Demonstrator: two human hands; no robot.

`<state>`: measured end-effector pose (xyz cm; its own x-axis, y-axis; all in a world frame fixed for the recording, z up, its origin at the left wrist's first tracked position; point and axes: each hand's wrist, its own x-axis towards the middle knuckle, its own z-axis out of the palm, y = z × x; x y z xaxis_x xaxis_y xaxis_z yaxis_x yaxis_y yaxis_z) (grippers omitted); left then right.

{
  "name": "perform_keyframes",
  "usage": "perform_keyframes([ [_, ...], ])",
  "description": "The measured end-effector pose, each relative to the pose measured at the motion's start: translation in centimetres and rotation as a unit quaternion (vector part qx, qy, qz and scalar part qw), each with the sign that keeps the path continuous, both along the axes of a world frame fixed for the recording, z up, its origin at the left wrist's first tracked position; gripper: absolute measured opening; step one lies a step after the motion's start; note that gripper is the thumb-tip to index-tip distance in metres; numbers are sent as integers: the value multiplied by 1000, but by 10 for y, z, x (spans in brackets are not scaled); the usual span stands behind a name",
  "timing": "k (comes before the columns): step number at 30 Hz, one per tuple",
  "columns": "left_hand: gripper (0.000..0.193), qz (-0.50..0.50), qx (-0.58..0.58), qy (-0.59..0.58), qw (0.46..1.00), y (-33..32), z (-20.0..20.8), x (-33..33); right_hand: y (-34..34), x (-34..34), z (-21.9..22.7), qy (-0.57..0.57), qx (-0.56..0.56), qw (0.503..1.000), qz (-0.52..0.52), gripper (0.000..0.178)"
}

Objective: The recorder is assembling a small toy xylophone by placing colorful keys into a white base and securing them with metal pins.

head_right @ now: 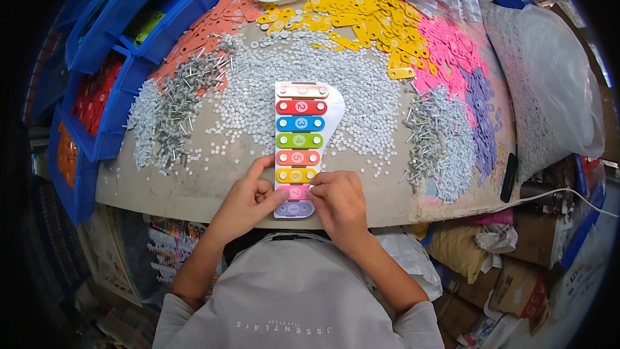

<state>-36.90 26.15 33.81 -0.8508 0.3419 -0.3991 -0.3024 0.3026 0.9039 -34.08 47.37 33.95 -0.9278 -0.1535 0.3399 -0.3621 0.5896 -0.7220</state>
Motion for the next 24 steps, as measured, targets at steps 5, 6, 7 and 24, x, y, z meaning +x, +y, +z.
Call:
perform_keyframes([
  [5,59,-46,58,-41,996,-4,-11,-6,0,1,-2,33,65,997,35,23],
  [6,59,-46,57,-41,996,-4,-11,-6,1,3,-3,32,65,997,35,23],
  [7,57,-34,92,-58,994,-3,-11,-6,1,6,-6,-21,5,1000,22,21],
  [24,50,-43,67,-57,995,0,-11,-17,2,1,-10,-439,-170,882,-29,32],
])
